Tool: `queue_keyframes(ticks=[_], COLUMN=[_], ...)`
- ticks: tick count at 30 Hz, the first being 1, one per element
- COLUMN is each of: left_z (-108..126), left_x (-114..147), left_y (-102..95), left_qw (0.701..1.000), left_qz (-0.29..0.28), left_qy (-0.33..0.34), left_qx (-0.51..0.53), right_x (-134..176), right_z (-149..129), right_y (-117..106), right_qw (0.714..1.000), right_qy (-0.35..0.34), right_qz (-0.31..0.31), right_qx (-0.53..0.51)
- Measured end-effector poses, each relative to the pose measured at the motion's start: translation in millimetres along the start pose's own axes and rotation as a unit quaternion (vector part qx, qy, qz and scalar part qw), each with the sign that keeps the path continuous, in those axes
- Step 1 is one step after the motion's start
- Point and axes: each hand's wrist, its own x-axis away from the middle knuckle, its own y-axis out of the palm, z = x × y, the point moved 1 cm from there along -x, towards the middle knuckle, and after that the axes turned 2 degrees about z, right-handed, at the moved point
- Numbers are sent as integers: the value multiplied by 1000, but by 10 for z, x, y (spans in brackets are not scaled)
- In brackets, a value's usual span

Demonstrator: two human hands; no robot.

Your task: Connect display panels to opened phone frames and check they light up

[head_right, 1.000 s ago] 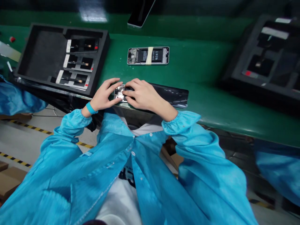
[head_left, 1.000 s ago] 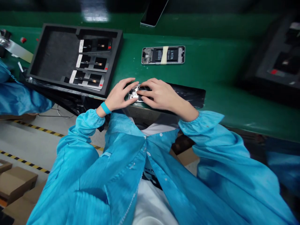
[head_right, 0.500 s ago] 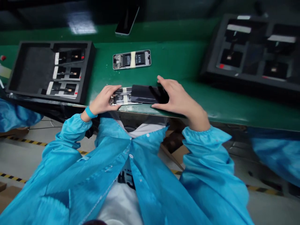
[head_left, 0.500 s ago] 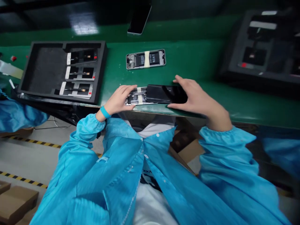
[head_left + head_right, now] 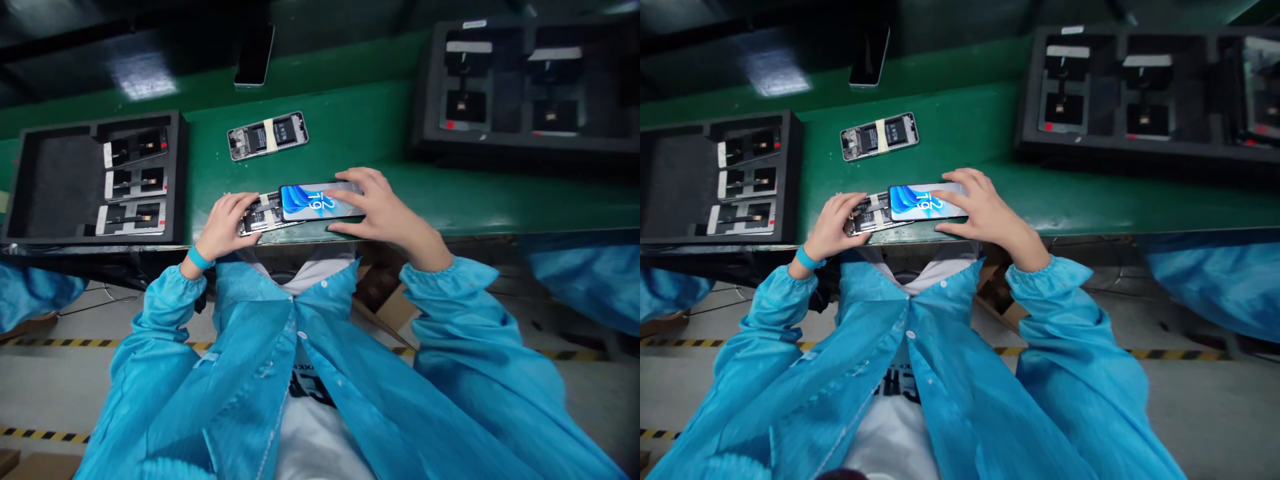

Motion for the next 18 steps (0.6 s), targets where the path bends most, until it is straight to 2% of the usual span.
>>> queue_keyframes(ticks=[3, 6, 9, 18], left_z=[9, 8, 7, 14], left_x=[-3, -4, -1, 12], left_y=[-10, -16, -21, -33], left_qw=[1000, 1000, 1000, 1000], left_qz=[3, -1, 1, 0], left_qy=[6, 7, 11, 7], left_qx=[2, 0, 0, -9], right_x=[112, 239, 320, 345], right_z=[62, 134, 169, 186], right_y=[-75, -169, -191, -136], right_qw=[999, 996, 991, 992], right_qy=[19, 71, 121, 117], right_qz=[24, 58, 56, 28], right_qx=[21, 17, -4, 28])
